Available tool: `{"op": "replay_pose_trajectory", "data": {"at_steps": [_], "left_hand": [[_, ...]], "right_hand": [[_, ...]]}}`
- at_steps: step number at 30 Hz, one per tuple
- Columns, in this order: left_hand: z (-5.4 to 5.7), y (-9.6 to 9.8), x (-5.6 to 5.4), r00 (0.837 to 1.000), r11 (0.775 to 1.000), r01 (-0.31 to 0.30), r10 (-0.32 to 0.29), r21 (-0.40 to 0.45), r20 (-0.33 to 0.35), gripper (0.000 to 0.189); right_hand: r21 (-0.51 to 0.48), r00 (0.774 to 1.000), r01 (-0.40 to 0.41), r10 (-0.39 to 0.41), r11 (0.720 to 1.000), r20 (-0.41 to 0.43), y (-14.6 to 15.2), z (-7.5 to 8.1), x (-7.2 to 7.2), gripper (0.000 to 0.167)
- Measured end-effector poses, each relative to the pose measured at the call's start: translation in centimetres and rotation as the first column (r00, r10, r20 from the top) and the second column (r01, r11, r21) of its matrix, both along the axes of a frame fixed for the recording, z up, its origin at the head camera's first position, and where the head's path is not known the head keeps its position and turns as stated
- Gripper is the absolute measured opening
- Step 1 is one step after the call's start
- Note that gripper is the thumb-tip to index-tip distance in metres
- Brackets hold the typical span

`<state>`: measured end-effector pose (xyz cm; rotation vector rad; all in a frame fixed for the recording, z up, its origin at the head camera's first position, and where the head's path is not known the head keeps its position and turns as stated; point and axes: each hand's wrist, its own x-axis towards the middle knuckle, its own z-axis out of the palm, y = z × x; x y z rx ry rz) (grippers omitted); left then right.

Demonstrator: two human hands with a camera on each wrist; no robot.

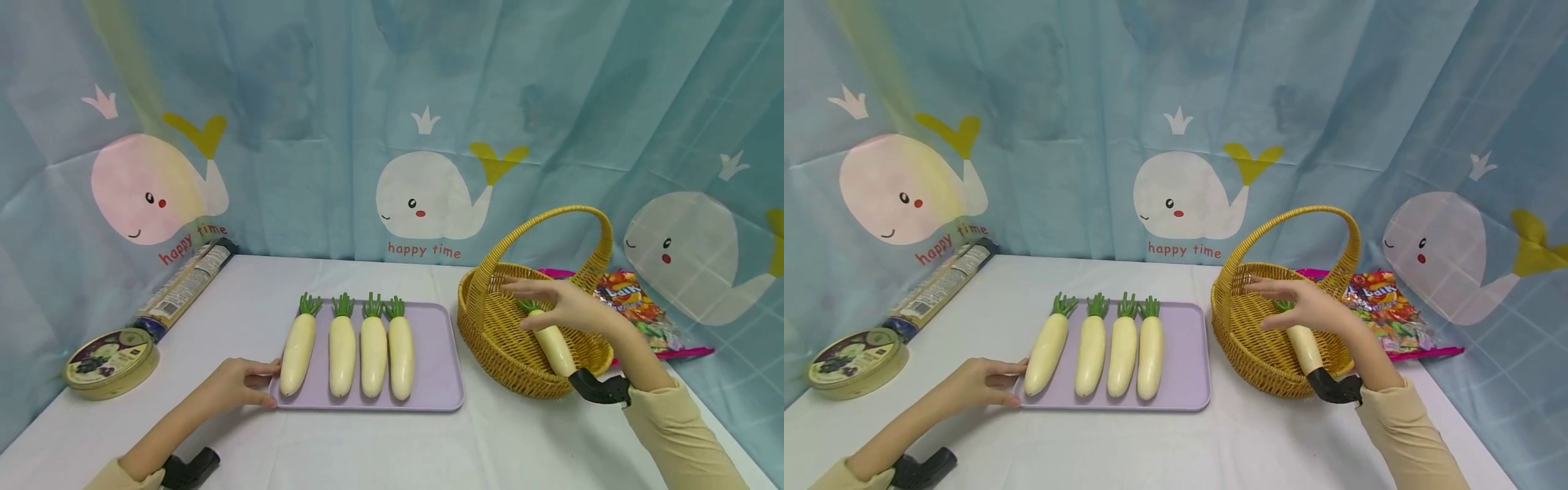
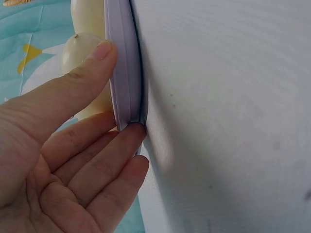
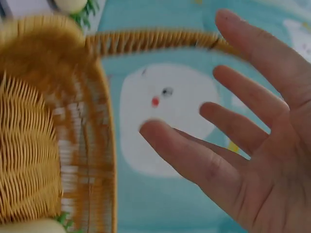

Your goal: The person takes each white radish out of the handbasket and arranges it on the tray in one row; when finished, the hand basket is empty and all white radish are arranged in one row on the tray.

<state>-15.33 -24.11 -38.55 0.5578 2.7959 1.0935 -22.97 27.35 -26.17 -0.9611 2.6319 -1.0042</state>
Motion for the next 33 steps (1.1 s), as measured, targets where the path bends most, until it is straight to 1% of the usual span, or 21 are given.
{"op": "replay_pose_trajectory", "data": {"at_steps": [1,3,5,6,8,10,14,16,19,20,23,27,30,33], "left_hand": [[0.0,0.0,0.0,1.0,1.0,0.002,-0.002,-0.003,-0.004,0.065],[0.0,0.0,0.0,1.0,1.0,0.004,-0.004,-0.005,-0.007,0.066],[0.0,0.0,0.0,1.0,1.0,0.004,-0.004,-0.009,-0.007,0.066],[-0.1,0.0,-0.1,1.0,1.0,0.005,-0.005,-0.005,-0.005,0.066],[-0.1,0.0,-0.1,1.0,1.0,0.004,-0.004,0.002,0.004,0.067],[-0.2,0.0,-0.1,1.0,1.0,0.009,-0.009,0.014,0.013,0.067],[-0.4,0.0,-0.1,0.999,0.998,0.023,-0.025,0.054,0.036,0.068],[-0.5,0.0,-0.2,0.999,0.998,0.023,-0.026,0.058,0.039,0.069],[-0.5,0.0,-0.1,0.999,0.998,0.017,-0.019,0.053,0.039,0.069],[-0.5,0.0,-0.1,0.999,0.999,0.015,-0.016,0.047,0.036,0.068],[-0.4,0.1,-0.1,0.999,0.999,0.016,-0.018,0.043,0.035,0.068],[-0.1,0.2,-0.1,0.999,0.999,0.025,-0.026,0.031,0.022,0.067],[0.1,0.2,0.0,1.0,1.0,0.016,-0.016,0.008,0.012,0.067],[0.2,0.1,-0.1,1.0,1.0,-0.001,0.002,-0.013,0.012,0.068]], "right_hand": [[0.001,1.0,0.031,-0.031,1.0,-0.002,0.3,0.0,-0.4,0.061],[0.015,0.995,0.082,-0.081,0.997,-0.049,0.7,-0.3,-1.4,0.062],[0.04,0.989,0.111,-0.106,0.993,-0.101,1.0,-0.5,-2.4,0.061],[0.046,0.987,0.122,-0.117,0.991,-0.107,1.1,-0.8,-3.0,0.061],[0.052,0.985,0.14,-0.135,0.989,-0.104,1.3,-1.3,-3.9,0.061],[0.054,0.986,0.153,-0.148,0.987,-0.081,1.5,-1.8,-4.7,0.061],[0.047,0.98,0.198,-0.196,0.979,-0.042,1.8,-2.8,-5.8,0.064],[0.03,0.976,0.215,-0.214,0.976,-0.022,1.9,-3.2,-6.4,0.066],[0.007,0.975,0.224,-0.224,0.974,0.003,2.0,-3.6,-6.9,0.067],[0.012,0.974,0.226,-0.226,0.974,-0.004,2.1,-3.8,-7.1,0.067],[0.058,0.97,0.241,-0.239,0.969,-0.043,2.3,-4.0,-7.2,0.066],[0.149,0.961,0.271,-0.258,0.951,-0.098,3.0,-4.4,-7.1,0.065],[0.184,0.96,0.279,-0.268,0.943,-0.081,3.5,-4.8,-7.1,0.066],[0.183,0.961,0.277,-0.276,0.943,-0.032,3.9,-5.2,-7.3,0.067]]}}
